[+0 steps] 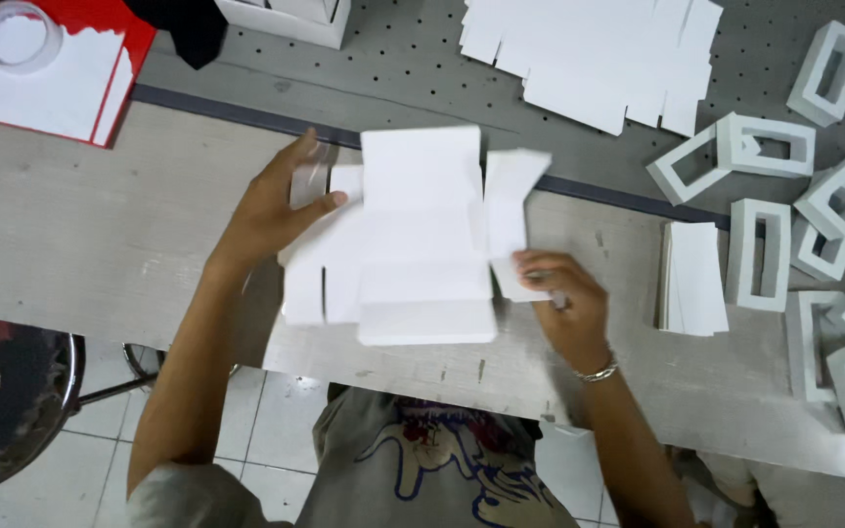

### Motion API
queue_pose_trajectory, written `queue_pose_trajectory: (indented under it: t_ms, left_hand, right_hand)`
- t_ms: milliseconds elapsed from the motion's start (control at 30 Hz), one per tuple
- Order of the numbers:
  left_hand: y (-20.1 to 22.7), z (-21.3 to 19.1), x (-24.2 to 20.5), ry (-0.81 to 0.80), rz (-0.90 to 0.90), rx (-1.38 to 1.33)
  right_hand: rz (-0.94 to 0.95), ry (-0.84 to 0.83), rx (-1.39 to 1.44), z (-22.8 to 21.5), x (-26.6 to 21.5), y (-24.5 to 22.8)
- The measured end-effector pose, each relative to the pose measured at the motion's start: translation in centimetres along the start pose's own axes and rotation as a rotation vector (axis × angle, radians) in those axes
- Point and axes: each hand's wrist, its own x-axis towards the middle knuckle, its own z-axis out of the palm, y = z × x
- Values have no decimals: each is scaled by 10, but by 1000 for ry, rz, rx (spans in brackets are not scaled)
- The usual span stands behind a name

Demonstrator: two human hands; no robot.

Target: The person assembles white cardboard boxes by hand on a table. They fold the flat cardboard pieces along pre-scored lines, tuck the flaps into slots, and form the rectangular box shape. The person repeats this process for multiple boxes, stacking the finished ones on the table.

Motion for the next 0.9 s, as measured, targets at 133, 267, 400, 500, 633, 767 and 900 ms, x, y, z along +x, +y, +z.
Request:
queue_pose_trajectory:
  t_ms: [133, 267, 400, 500, 633, 767, 900]
  left_hand:
    - [16, 0, -8, -165, -90, -35]
    - [10, 33, -34, -316, -212, -259]
    - [6, 81, -61, -141, -157, -707]
    - [39, 94, -82, -24, -236, -779]
    - [66, 116, -85, -103, -406, -880]
    - [40, 139, -101, 307, 204, -540]
    - [64, 103, -83, -59, 672, 439]
  right_hand:
    - [-67, 36, 40, -36, 24, 15]
    - [-109, -156, -364, -66, 63, 12]
    - [-75, -36, -669, -77, 57, -37]
    - [0, -492, -345, -27, 20, -95]
    - [-197, -638, -571, -10, -22, -42]
    - [-115, -628, -650, -19, -20, -32]
    - [-116, -720, -638, -26, -4, -23]
